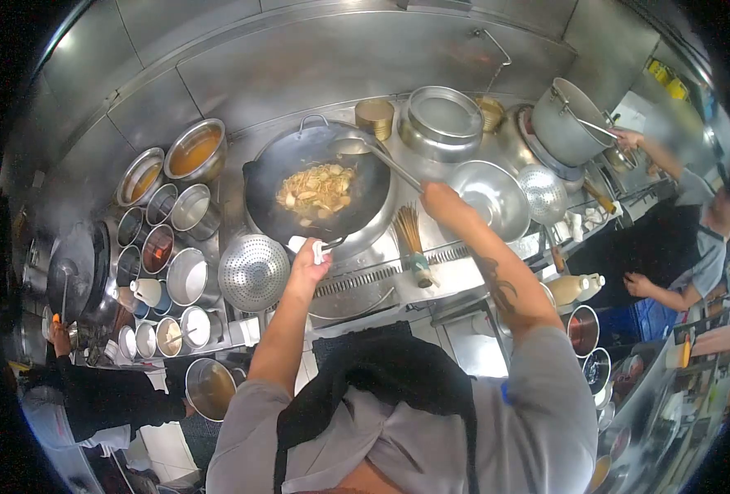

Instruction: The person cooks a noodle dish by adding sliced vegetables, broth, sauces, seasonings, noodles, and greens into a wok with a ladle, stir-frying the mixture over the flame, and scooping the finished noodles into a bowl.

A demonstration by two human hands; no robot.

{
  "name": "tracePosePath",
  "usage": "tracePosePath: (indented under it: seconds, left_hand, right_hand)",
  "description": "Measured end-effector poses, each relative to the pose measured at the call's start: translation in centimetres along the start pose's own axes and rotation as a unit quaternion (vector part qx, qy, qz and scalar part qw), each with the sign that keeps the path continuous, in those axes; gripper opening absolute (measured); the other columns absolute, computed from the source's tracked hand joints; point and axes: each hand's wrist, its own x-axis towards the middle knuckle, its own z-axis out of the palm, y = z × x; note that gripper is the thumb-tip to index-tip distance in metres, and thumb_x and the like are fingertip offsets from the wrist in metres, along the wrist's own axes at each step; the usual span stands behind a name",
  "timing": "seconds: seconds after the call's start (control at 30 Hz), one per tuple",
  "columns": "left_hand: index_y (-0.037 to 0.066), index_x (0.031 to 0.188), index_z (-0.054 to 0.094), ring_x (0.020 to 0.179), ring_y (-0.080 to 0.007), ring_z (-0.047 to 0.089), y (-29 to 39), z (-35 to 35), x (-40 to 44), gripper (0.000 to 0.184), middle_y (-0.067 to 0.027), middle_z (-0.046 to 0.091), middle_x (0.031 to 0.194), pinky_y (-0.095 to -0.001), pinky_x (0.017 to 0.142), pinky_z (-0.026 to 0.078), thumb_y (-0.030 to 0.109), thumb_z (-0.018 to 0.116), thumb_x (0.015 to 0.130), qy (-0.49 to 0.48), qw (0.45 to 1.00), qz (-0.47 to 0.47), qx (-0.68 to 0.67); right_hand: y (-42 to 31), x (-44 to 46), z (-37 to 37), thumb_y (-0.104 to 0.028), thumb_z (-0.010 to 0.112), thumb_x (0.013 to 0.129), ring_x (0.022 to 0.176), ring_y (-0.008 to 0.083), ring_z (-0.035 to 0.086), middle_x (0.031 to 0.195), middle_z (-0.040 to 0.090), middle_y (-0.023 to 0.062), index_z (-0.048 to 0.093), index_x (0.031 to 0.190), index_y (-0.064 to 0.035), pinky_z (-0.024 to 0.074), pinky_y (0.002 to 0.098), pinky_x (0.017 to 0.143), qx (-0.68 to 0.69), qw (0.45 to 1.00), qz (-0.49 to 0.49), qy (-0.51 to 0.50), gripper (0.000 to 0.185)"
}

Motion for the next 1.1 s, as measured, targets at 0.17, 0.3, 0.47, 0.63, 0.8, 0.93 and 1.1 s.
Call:
tracePosePath:
  seconds: [0.17,0.3,0.47,0.63,0.8,0.93,1.1]
  left_hand:
    - [0.013,0.074,0.054,0.058,-0.0161,0.053,0.3,-0.8,1.3,0.005,-0.0016,0.055,0.066,-0.0268,0.044,0.039,0.01,0.058,0.077,-0.003,0.999,-0.037,-0.023]
    - [0.009,0.072,0.053,0.053,-0.0191,0.053,0.9,0.3,0.5,0.007,-0.0046,0.055,0.064,-0.0262,0.041,0.039,0.007,0.056,0.077,0.039,0.997,-0.057,-0.045]
    - [0.008,0.07,0.052,0.057,-0.0193,0.054,0.7,-0.1,0.7,0.008,-0.0061,0.056,0.065,-0.0275,0.046,0.042,0.005,0.056,0.077,0.035,0.998,-0.044,-0.015]
    - [0.011,0.078,0.053,0.053,-0.0171,0.049,-2.8,5.5,-6.9,0.011,-0.0032,0.053,0.064,-0.0263,0.04,0.037,0.019,0.054,0.086,0.071,0.996,0.001,-0.06]
    - [0.01,0.084,0.052,0.06,-0.0197,0.049,-3.8,6.7,-7.4,0.014,-0.0066,0.054,0.073,-0.0267,0.043,0.039,0.023,0.048,0.089,0.104,0.991,0.018,-0.077]
    - [0.008,0.078,0.05,0.057,-0.0197,0.049,-6.3,9.4,-11.8,0.014,-0.0069,0.051,0.068,-0.0271,0.043,0.038,0.018,0.047,0.088,0.063,0.996,-0.015,-0.058]
    - [0.007,0.078,0.049,0.057,-0.0201,0.048,-4.8,4.8,-6.7,0.007,-0.0074,0.049,0.067,-0.0277,0.044,0.039,0.012,0.05,0.083,0.023,0.997,0.021,-0.077]
  right_hand:
    - [-2.9,7.4,6.7,-0.02,0.055,0.085,0.088,0.0431,0.06,0.092,0.061,0.0289,0.056,0.104,0.0032,0.0471,0.0479,0.076,0.092,0.986,0.12,-0.074,0.03]
    - [-7.7,7.9,13.7,-0.018,0.054,0.084,0.085,0.0424,0.06,0.09,0.062,0.0274,0.054,0.11,0.0015,0.0471,0.049,0.075,0.099,0.992,-0.003,-0.072,0.032]
    - [-3.8,-1.2,7.0,-0.01,0.05,0.085,0.075,0.0404,0.061,0.084,0.062,0.0229,0.047,0.117,-0.0036,0.0479,0.0485,0.068,0.043,0.977,-0.166,-0.123,0.033]
    - [-3.2,-3.9,-2.9,-0.011,0.046,0.088,0.069,0.0394,0.061,0.081,0.061,0.0215,0.049,0.115,-0.0035,0.0481,0.0466,0.061,-0.16,0.962,-0.209,-0.072,0.028]
    - [-1.9,-7.1,-5.3,-0.017,0.052,0.087,0.07,0.0409,0.058,0.076,0.06,0.023,0.049,0.115,-0.003,0.0458,0.0478,0.065,0.096,0.944,-0.254,-0.186,0.031]
    - [-2.3,-8.3,-10.1,-0.017,0.048,0.09,0.065,0.0372,0.058,0.074,0.06,0.0207,0.05,0.118,-0.0043,0.0465,0.0441,0.064,0.093,0.92,-0.183,-0.334,0.03]
    - [1.3,-4.1,-0.5,-0.014,0.048,0.088,0.071,0.0371,0.06,0.074,0.061,0.022,0.052,0.115,-0.0033,0.0473,0.0455,0.066,0.072,0.953,-0.174,-0.238,0.029]
